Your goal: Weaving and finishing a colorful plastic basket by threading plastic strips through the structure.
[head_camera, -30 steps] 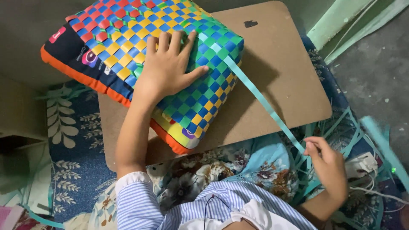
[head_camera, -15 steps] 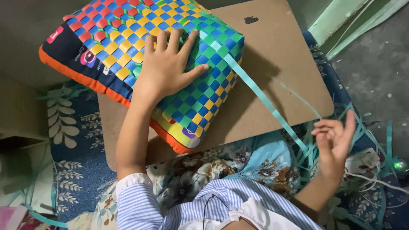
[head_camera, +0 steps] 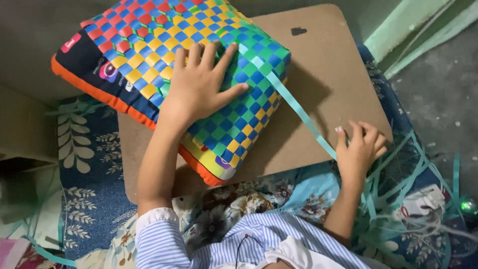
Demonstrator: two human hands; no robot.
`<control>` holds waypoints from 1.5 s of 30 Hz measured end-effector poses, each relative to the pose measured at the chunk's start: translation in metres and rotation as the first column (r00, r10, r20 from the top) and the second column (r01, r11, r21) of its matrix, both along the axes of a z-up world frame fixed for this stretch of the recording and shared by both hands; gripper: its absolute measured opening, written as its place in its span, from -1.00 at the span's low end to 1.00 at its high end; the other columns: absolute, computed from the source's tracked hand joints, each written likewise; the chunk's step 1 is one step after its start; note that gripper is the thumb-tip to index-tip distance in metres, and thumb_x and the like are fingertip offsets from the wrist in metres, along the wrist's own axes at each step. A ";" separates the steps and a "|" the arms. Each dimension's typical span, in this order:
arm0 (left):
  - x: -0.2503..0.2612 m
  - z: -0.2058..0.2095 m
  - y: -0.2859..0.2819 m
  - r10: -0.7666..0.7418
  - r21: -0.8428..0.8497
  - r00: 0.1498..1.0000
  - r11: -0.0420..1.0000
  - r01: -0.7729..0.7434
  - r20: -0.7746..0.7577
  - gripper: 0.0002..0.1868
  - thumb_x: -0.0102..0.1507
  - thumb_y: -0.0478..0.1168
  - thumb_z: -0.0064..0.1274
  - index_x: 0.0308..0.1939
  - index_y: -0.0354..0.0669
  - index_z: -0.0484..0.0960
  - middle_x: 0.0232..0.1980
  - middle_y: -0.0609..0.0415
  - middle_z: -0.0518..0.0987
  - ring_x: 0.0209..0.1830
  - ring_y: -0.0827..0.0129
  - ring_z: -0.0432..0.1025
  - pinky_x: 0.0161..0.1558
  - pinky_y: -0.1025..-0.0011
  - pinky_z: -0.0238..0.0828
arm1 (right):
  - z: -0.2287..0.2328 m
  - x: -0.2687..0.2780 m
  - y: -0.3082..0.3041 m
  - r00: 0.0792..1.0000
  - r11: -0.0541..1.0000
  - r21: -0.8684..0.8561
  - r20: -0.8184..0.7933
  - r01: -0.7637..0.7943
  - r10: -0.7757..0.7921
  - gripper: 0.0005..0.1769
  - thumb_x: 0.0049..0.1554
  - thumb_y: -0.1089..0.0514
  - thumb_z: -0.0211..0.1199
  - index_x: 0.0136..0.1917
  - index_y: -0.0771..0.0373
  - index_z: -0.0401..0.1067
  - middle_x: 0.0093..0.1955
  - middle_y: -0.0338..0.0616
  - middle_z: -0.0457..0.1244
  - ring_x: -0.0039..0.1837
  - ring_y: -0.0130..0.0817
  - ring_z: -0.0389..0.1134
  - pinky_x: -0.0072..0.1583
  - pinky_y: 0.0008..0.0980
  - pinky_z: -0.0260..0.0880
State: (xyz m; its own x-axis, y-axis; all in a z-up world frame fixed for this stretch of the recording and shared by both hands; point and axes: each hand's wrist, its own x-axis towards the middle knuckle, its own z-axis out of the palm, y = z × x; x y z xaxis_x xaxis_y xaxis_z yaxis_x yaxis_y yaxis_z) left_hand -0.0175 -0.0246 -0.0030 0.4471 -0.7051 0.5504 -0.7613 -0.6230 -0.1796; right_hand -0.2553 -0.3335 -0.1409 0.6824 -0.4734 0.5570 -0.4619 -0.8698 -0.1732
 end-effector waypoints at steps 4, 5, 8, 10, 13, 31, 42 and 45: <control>0.002 -0.001 -0.001 0.008 0.022 1.000 1.000 -0.007 -0.022 -0.15 0.48 0.46 -0.37 0.52 -0.12 0.37 0.25 -0.13 0.45 0.10 0.04 0.24 0.16 0.12 0.02 | -0.009 0.004 0.000 0.996 0.999 0.040 0.082 -0.029 0.025 -0.82 0.19 0.20 0.40 0.08 0.20 0.55 0.18 -0.15 0.26 0.24 -0.10 0.17 0.33 -0.11 0.00; 0.002 -0.001 -0.002 0.011 0.032 1.000 0.999 -0.011 -0.020 -0.15 0.48 0.46 -0.38 0.52 -0.12 0.36 0.24 -0.13 0.45 0.09 0.05 0.24 0.16 0.12 0.02 | -0.011 0.006 -0.002 0.994 0.999 0.047 0.105 -0.020 0.015 -0.86 0.18 0.22 0.42 0.02 0.17 0.53 0.15 -0.18 0.27 0.23 -0.10 0.17 0.34 -0.10 -0.02; 0.002 -0.001 -0.001 -0.004 0.019 0.999 1.000 0.005 -0.033 -0.16 0.48 0.45 -0.36 0.52 -0.13 0.35 0.28 -0.15 0.44 0.11 0.02 0.25 0.19 0.10 0.03 | -0.016 0.008 -0.010 0.993 0.998 0.052 0.113 -0.045 0.039 -0.88 0.17 0.22 0.43 -0.03 0.20 0.52 0.14 -0.16 0.29 0.25 -0.09 0.16 0.39 -0.10 -0.04; 0.002 -0.001 -0.001 0.001 0.023 1.000 1.000 0.000 -0.032 -0.16 0.48 0.44 -0.37 0.52 -0.13 0.35 0.28 -0.15 0.43 0.11 0.02 0.25 0.18 0.10 0.04 | -0.013 0.008 -0.017 0.980 0.988 0.095 0.172 -0.122 0.104 -0.87 0.16 0.30 0.42 -0.03 0.26 0.49 0.09 -0.11 0.31 0.19 -0.09 0.23 0.38 -0.10 0.04; 0.004 -0.002 -0.001 0.016 0.040 0.999 0.999 -0.015 -0.029 -0.16 0.48 0.44 -0.39 0.53 -0.12 0.33 0.28 -0.15 0.43 0.12 0.02 0.25 0.17 0.09 0.04 | 0.008 0.016 -0.009 0.892 0.873 0.347 0.412 -0.343 0.186 -0.87 0.27 0.41 0.23 0.07 0.36 0.33 0.09 0.00 0.30 0.15 -0.12 0.33 0.34 -0.16 0.24; -0.001 0.000 -0.001 0.000 -0.023 1.000 1.000 0.000 -0.022 -0.31 0.51 0.27 -0.38 0.48 -0.16 0.36 0.25 -0.15 0.41 0.10 0.02 0.24 0.18 0.13 0.04 | 0.132 0.089 0.114 0.749 0.508 0.592 0.273 -0.625 0.603 -0.71 0.29 0.36 0.08 0.28 0.36 0.21 -0.16 -0.13 0.38 -0.29 -0.43 0.29 -0.22 -0.48 0.31; 0.001 -0.002 -0.002 -0.006 -0.022 0.998 1.000 0.005 -0.060 -0.33 0.53 0.23 -0.40 0.49 -0.16 0.35 0.24 -0.13 0.41 0.11 0.02 0.25 0.20 0.12 0.03 | 0.124 0.101 0.120 0.897 0.847 0.310 0.044 -0.431 0.440 -0.74 0.30 0.32 0.14 0.19 0.34 0.14 -0.14 0.02 0.46 -0.26 0.01 0.47 -0.20 -0.06 0.41; -0.001 -0.001 -0.002 0.018 -0.018 0.999 1.000 -0.019 -0.036 -0.33 0.52 0.24 -0.36 0.49 -0.14 0.36 0.25 -0.13 0.42 0.10 0.02 0.26 0.19 0.14 0.06 | 0.123 0.106 0.121 0.883 0.811 0.376 0.044 -0.448 0.467 -0.72 0.29 0.32 0.12 0.21 0.35 0.11 -0.12 0.05 0.45 -0.25 0.01 0.47 -0.18 -0.05 0.42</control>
State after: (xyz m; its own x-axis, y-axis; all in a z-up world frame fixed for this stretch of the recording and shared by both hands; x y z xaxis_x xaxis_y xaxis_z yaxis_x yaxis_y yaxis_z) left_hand -0.0188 -0.0266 -0.0039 0.4797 -0.6864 0.5467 -0.7552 -0.6401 -0.1411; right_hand -0.1497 -0.2129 -0.0183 0.8924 -0.2610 0.3681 -0.0423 -0.8605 -0.5077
